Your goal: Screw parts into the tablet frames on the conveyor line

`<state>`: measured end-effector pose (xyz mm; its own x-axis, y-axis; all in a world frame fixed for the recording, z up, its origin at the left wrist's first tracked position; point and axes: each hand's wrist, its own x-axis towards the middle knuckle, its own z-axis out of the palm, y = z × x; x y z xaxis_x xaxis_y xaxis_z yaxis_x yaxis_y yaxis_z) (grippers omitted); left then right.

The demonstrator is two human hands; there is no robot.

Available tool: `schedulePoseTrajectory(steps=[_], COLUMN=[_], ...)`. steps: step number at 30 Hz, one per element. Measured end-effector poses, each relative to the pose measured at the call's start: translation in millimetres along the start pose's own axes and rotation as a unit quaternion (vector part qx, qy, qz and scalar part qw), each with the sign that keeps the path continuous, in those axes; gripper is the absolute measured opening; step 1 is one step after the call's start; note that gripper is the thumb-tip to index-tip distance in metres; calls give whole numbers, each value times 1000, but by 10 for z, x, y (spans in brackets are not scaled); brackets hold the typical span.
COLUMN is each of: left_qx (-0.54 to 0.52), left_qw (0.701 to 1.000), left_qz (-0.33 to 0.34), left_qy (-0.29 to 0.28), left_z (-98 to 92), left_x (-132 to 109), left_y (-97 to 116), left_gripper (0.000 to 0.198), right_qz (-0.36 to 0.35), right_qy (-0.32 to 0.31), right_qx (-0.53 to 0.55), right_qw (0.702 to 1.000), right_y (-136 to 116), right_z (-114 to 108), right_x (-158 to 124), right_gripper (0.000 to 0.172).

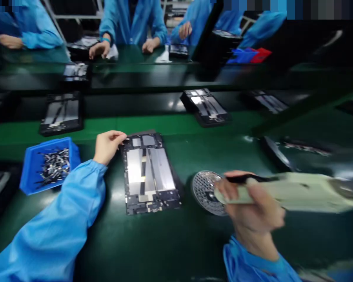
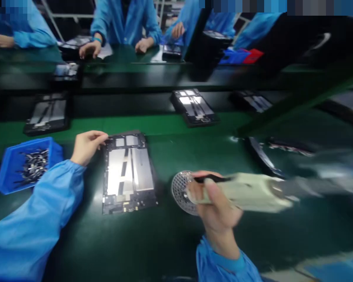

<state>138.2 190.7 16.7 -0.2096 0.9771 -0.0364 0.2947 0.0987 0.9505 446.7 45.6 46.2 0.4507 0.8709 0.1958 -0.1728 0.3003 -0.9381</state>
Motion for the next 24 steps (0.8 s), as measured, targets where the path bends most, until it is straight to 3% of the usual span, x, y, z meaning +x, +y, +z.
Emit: schedulePoseTrajectory(steps=[5, 9, 16, 24], left_qx=[55, 103, 116, 103], left_qw=[998, 995, 993, 994], left_qz=[-1, -5, 13, 2], left_qy=[-2, -14, -30, -37], left_z=[6, 28, 91, 131], left_x=[212, 289, 390, 381], left_y=[-75, -157, -318, -409], left_gripper=[9, 7, 6, 6], right_qz=[-2, -6, 21, 27], right_qy=[7, -75, -159, -156], right_qx=[0, 14, 56, 72], right_qw=[1000, 997, 986, 985], right_y=[-320, -349, -88, 480], right_z=[186, 419, 965, 2074], right_x=[128, 204, 354, 602], right_gripper=[28, 30, 33, 34])
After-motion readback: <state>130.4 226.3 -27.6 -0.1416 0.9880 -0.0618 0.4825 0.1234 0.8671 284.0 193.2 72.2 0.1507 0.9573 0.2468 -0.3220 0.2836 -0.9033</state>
